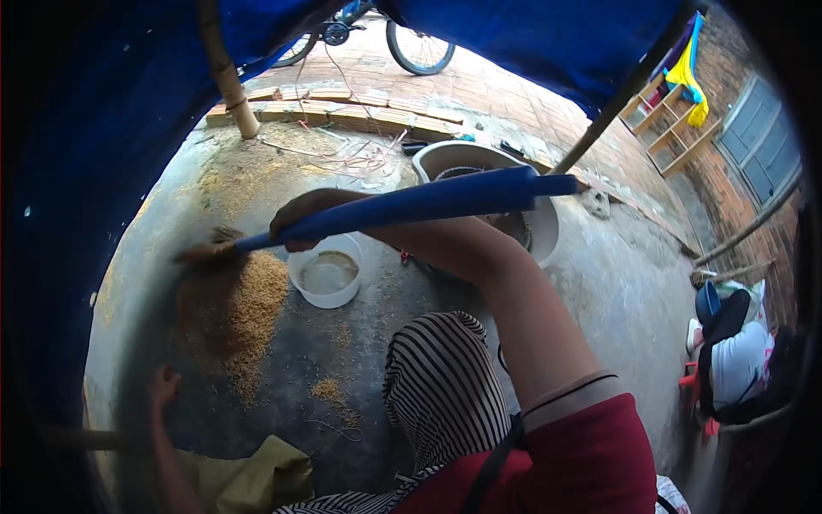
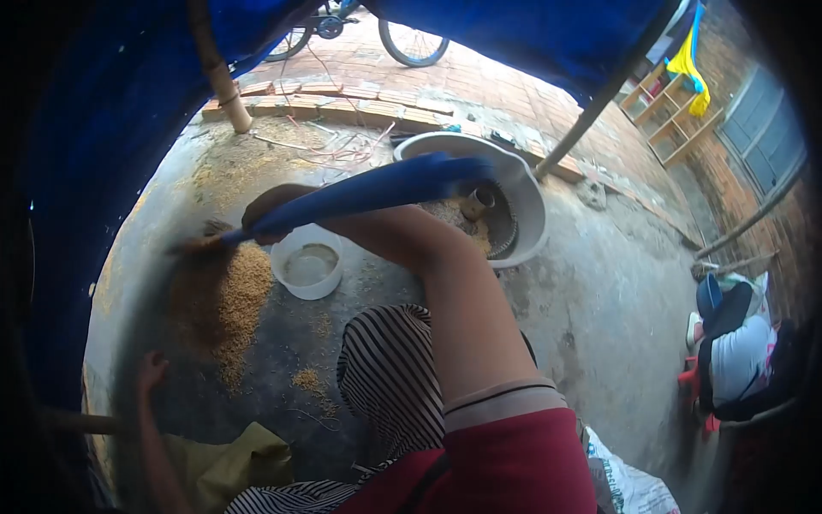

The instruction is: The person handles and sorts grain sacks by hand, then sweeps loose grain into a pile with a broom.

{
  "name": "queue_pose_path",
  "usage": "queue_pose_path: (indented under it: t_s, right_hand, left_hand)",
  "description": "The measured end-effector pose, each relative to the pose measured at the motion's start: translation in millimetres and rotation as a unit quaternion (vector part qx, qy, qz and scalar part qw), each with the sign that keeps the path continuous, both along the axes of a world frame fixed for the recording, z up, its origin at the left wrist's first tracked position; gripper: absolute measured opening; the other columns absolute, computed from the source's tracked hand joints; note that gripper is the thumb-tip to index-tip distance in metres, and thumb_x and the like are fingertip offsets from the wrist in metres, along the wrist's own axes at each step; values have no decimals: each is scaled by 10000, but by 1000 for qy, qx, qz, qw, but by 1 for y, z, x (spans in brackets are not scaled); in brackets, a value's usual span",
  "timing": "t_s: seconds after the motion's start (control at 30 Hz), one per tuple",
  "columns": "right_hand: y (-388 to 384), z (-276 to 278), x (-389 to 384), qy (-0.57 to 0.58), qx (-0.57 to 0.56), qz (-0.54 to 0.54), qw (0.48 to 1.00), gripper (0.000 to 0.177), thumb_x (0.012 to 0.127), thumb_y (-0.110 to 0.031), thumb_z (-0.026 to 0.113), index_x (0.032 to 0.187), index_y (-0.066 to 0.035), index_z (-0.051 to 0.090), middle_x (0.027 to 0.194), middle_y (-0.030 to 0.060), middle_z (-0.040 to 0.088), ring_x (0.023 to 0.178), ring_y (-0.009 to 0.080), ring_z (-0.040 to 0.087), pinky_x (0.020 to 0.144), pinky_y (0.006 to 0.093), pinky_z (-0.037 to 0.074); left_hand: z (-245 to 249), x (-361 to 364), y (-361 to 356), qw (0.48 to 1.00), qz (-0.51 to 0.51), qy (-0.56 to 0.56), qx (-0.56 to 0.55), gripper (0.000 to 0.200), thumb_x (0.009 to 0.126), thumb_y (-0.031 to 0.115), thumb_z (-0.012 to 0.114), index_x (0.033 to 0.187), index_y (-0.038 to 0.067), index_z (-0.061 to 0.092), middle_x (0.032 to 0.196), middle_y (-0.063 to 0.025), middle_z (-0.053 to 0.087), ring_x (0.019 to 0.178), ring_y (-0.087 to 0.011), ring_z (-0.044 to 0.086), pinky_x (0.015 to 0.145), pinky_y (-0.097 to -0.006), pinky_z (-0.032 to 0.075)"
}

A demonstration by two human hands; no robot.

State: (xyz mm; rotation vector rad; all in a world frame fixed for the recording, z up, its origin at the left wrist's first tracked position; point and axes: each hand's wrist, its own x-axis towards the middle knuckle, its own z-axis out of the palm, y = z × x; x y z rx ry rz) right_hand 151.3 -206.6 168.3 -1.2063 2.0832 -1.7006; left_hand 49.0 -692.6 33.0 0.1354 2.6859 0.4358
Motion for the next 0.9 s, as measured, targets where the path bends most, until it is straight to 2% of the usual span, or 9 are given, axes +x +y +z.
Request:
queue_pose_path:
  t_s: [0.13,0.23,0.4,0.6,0.67,0.7,0.73,0.8,0.9]
  right_hand:
    - [-9,-18,9,262,49,-9,964,214,817,-96,546,972,50,561,707,100,565,573,106,542,459,202,400]
    - [-4,-25,-17,-130,67,2,989,215,839,-176,509,929,18,521,716,68,536,534,90,506,436,190,397]
    - [0,15,-41,-570,145,9,809,216,863,-253,445,869,-44,391,665,22,469,459,53,431,342,159,358]
    - [4,-9,-46,-250,130,-210,936,246,868,-244,436,867,-2,483,661,72,548,460,100,488,407,227,418]
    - [4,-24,-41,-361,-52,-150,919,228,885,-182,416,922,23,509,594,68,528,538,108,507,465,214,409]
    - [12,-54,-69,-298,6,31,954,222,883,-153,417,964,35,503,601,71,529,575,118,514,491,218,410]
    - [-7,-43,-39,-137,-13,-24,990,242,868,-194,450,910,33,520,602,64,528,539,130,517,480,245,426]
    - [-53,-28,-35,-409,274,-221,842,268,844,-243,487,834,21,534,594,54,524,496,134,515,464,267,442]
    - [-56,0,-15,-439,262,-212,833,278,828,-277,510,773,-6,533,586,50,523,439,122,502,415,258,436]
  left_hand:
    - [-9,1,-6,999,-12,-21,-29,425,823,189,547,1213,75,421,1003,-124,535,686,-185,600,666,-333,499]
    - [-12,-3,-5,1000,-16,-15,3,419,818,185,551,1201,64,432,1005,-137,540,675,-182,602,646,-327,503]
    - [-17,-13,-10,998,-10,-17,53,443,790,188,575,1193,59,443,1050,-154,538,654,-193,606,609,-334,505]
    - [-12,-11,-3,998,-63,-6,6,512,759,335,585,1179,67,464,1162,-171,482,1085,-298,463,922,-376,362]
    - [-7,-3,-1,993,-108,47,-5,531,765,345,579,1175,31,459,1198,-175,457,1093,-297,458,915,-373,370]
    - [-1,3,3,994,-98,47,-25,522,767,335,573,1179,35,458,1207,-175,451,1089,-301,461,915,-371,371]
    - [3,6,5,994,-91,53,-23,522,757,324,574,1173,29,464,1185,-175,474,1069,-306,478,909,-372,376]
    - [-2,7,-1,996,-66,52,23,508,739,312,574,1155,35,484,1116,-170,527,1047,-315,496,899,-373,387]
    - [6,9,-4,998,-60,14,1,482,747,290,571,1150,40,489,1132,-168,516,1050,-306,494,891,-374,394]
